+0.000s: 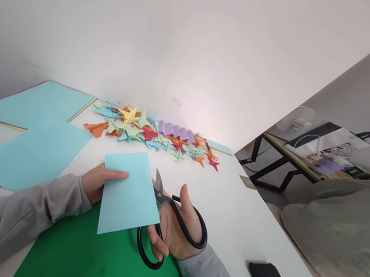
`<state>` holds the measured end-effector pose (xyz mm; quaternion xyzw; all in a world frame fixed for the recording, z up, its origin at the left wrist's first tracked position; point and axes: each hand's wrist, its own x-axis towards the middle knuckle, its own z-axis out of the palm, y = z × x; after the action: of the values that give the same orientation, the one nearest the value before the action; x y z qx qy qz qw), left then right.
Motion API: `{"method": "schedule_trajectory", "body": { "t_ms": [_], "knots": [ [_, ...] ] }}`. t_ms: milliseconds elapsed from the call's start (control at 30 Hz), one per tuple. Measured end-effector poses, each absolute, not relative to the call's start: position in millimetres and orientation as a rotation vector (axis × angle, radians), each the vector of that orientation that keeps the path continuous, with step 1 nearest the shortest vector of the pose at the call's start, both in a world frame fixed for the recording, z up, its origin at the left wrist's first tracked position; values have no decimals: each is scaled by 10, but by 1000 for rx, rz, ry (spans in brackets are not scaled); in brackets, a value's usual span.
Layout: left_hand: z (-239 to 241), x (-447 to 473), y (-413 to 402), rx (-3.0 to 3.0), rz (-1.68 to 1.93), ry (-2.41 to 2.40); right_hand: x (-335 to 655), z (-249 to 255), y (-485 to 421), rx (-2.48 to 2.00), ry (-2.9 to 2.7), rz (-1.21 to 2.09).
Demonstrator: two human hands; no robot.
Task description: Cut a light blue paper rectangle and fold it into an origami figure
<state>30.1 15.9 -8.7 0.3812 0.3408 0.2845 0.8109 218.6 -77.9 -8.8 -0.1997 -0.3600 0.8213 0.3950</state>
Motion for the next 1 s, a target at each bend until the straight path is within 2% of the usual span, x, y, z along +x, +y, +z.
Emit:
{"method": "schedule_trajectory", "body": {
  "t_ms": [300, 733, 1000],
  "knots": [
    [-69, 316, 162, 774, 655, 779, 2164, -65, -797, -718, -921, 1987],
    [-20, 295, 135, 756, 494, 717, 2178, -102, -800, -636, -831, 2128],
    [-42, 315, 122, 765, 579, 767, 2135, -91, -798, -638, -784, 1987]
  ]
}}
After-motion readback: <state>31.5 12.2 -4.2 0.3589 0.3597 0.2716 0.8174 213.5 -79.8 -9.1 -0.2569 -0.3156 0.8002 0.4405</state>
